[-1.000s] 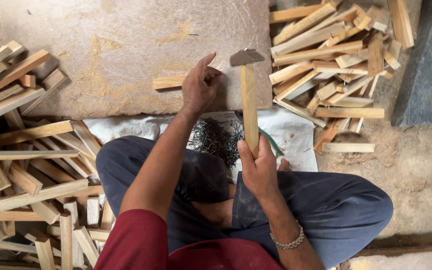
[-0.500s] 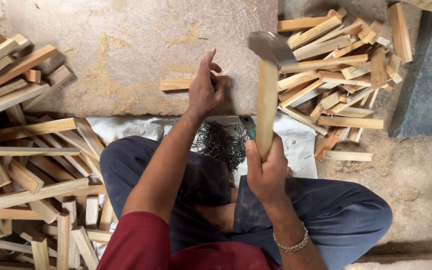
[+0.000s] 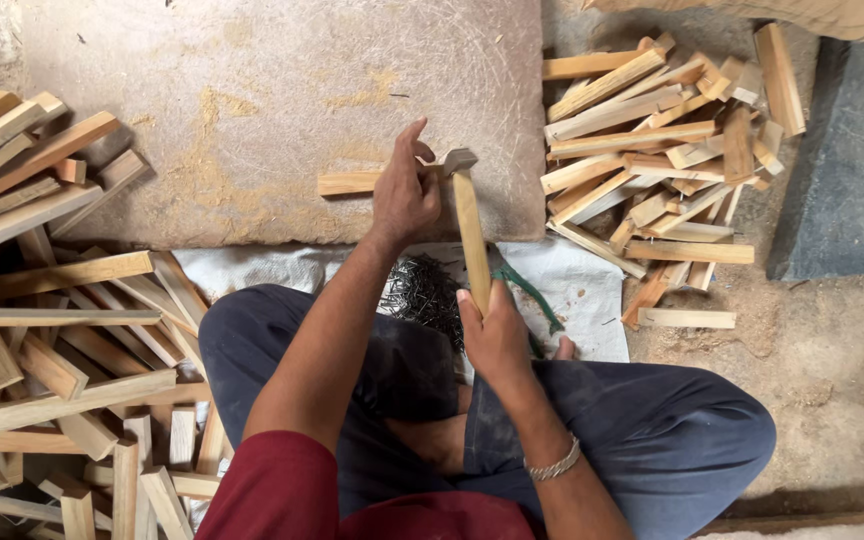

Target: The person sits on the floor and repeatedly hammers nails into small wooden planks using a hammer. They pick up a plank, place a nail, hammer it in, and then move the finished piece aside. This process is repeated continuously.

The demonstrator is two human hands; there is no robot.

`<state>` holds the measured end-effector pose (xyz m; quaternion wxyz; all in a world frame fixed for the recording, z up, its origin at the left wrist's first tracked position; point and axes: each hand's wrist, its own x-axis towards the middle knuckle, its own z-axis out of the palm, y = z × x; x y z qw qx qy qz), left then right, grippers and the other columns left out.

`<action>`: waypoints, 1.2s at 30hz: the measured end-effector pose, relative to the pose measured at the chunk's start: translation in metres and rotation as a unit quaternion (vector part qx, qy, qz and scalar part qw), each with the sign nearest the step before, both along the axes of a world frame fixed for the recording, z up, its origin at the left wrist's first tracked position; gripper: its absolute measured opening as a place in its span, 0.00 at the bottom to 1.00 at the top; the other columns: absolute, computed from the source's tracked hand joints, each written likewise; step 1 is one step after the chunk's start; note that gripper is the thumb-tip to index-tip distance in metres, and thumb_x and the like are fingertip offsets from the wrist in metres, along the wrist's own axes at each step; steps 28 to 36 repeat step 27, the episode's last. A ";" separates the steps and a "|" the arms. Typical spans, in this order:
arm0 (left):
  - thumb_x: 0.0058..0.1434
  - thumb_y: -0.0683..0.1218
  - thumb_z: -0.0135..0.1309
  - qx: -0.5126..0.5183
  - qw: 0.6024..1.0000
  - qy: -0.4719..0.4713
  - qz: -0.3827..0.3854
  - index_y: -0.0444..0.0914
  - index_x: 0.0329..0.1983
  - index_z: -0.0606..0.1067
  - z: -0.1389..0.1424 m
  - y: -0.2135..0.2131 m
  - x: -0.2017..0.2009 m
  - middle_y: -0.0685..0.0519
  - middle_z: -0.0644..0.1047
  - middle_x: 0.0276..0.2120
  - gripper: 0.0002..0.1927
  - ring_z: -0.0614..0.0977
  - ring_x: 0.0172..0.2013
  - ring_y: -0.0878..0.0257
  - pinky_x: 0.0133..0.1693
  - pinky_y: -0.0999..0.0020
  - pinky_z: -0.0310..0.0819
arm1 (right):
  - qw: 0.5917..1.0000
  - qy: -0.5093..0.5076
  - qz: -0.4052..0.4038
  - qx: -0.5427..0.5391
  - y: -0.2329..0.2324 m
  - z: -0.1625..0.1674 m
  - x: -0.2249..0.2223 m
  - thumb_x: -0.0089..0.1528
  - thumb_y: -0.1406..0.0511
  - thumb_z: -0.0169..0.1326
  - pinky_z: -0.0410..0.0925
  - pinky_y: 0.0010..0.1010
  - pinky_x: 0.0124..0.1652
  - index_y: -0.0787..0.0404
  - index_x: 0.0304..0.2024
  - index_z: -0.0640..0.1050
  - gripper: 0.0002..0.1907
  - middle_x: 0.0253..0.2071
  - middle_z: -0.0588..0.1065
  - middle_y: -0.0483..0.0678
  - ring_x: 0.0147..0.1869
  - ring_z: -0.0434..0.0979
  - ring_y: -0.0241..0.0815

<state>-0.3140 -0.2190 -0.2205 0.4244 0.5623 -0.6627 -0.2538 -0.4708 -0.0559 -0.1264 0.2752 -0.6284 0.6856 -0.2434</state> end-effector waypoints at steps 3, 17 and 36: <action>0.60 0.35 0.54 0.013 1.000 -0.010 -0.016 0.43 0.72 0.56 0.004 -0.004 0.000 0.53 0.78 0.48 0.38 0.83 0.36 0.61 0.37 0.65 0.78 | 0.994 -0.101 -0.023 0.026 0.009 0.011 -0.011 0.68 0.56 0.54 0.69 0.40 0.29 0.67 0.43 0.74 0.18 0.26 0.76 0.55 0.26 0.77 0.45; 0.68 0.43 0.54 -0.128 0.985 -0.112 0.009 0.37 0.52 0.80 0.109 -0.003 0.000 0.45 0.78 0.45 0.12 0.78 0.43 0.57 0.42 0.65 0.78 | 0.875 -0.394 -0.171 0.223 0.075 0.029 -0.042 0.68 0.59 0.51 0.57 0.25 0.12 0.62 0.39 0.68 0.13 0.19 0.63 0.40 0.14 0.59 0.29; 0.65 0.70 0.54 0.353 0.897 -0.144 0.224 0.41 0.46 0.83 0.045 0.036 0.069 0.48 0.84 0.40 0.29 0.79 0.35 0.63 0.37 0.61 0.72 | 0.868 -0.415 -0.164 0.218 0.073 0.022 -0.050 0.68 0.59 0.52 0.58 0.25 0.13 0.63 0.39 0.67 0.14 0.19 0.63 0.41 0.14 0.60 0.30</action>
